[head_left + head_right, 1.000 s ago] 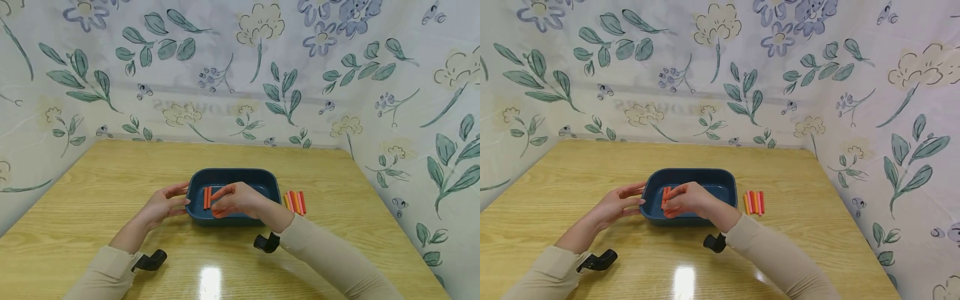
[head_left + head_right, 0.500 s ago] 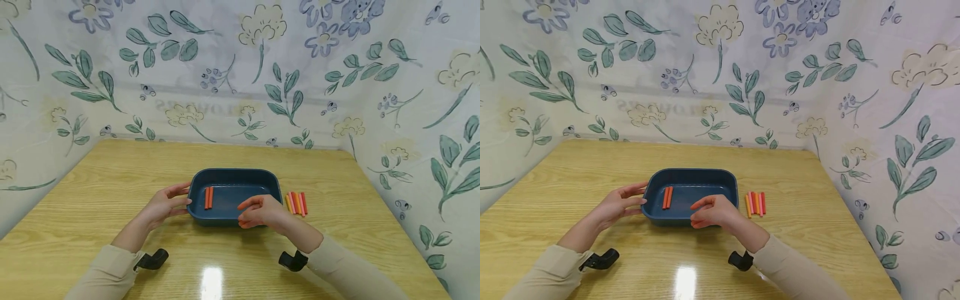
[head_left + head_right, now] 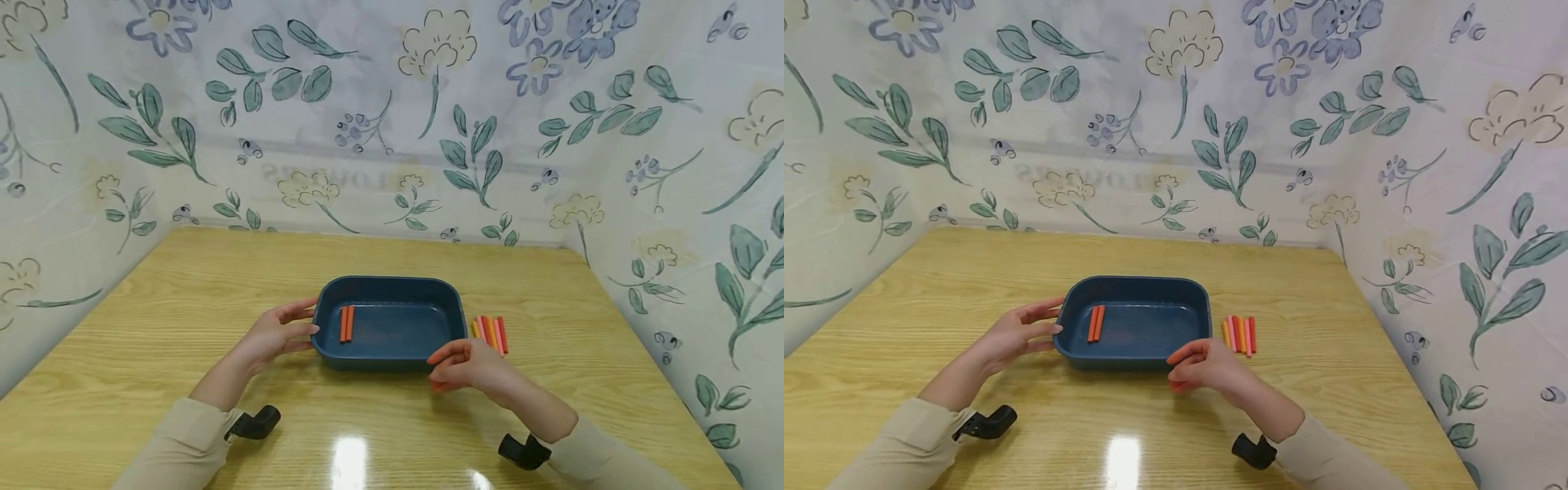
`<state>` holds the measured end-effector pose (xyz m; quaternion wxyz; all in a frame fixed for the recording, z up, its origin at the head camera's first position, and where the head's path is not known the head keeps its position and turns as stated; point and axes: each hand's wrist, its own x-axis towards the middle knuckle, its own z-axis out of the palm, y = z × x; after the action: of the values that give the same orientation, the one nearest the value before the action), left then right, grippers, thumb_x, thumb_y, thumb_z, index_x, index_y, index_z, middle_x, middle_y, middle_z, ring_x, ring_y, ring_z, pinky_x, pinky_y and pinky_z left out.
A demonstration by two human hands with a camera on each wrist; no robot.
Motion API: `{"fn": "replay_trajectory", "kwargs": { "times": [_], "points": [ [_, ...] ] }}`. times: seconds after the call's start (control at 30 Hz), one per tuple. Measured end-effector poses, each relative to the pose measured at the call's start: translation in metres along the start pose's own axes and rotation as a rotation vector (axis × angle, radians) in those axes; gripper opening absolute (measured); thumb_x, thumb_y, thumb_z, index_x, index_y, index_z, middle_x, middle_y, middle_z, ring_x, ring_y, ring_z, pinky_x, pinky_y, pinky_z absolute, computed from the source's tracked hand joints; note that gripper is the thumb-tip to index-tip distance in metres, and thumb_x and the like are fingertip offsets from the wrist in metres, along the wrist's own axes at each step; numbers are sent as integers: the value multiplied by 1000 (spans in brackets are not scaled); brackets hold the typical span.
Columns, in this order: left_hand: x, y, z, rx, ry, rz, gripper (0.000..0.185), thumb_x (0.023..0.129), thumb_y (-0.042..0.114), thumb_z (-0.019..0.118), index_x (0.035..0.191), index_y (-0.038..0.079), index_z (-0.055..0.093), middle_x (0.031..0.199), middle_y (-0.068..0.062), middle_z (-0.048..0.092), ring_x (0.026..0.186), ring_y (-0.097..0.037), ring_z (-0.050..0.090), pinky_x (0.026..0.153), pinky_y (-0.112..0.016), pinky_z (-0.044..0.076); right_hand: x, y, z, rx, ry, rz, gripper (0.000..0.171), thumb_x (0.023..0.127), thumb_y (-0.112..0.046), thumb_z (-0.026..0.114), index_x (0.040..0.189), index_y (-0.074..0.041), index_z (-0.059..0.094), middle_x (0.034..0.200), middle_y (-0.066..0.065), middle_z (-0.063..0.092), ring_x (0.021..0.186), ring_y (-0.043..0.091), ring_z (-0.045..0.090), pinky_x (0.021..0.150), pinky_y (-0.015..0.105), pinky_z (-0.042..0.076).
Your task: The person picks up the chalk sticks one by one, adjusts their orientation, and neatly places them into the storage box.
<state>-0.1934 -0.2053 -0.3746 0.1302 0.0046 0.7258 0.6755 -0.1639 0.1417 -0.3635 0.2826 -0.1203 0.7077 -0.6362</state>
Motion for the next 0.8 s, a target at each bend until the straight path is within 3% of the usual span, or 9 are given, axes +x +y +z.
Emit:
{"fn": "replay_trajectory", "kwargs": {
  "times": [0.43,0.8],
  "points": [
    [0,-3,-1,-7,3,-5,63,88,2,61,143,0,32,138,-28,32,96,-25,62,81,-38,53,-22,16,-35,41,60,-14,40,85,-1,63,116,20,49,86,10,66,83,22,65,80,42,54],
    [-1,-2,-2,-13,10,-9,63,87,1,62,143,1,33,138,-28,32,95,-26,63,80,-36,54,-27,24,-65,-9,229,4,36,89,-2,59,117,19,48,93,14,65,82,22,65,77,36,55]
  ]
}}
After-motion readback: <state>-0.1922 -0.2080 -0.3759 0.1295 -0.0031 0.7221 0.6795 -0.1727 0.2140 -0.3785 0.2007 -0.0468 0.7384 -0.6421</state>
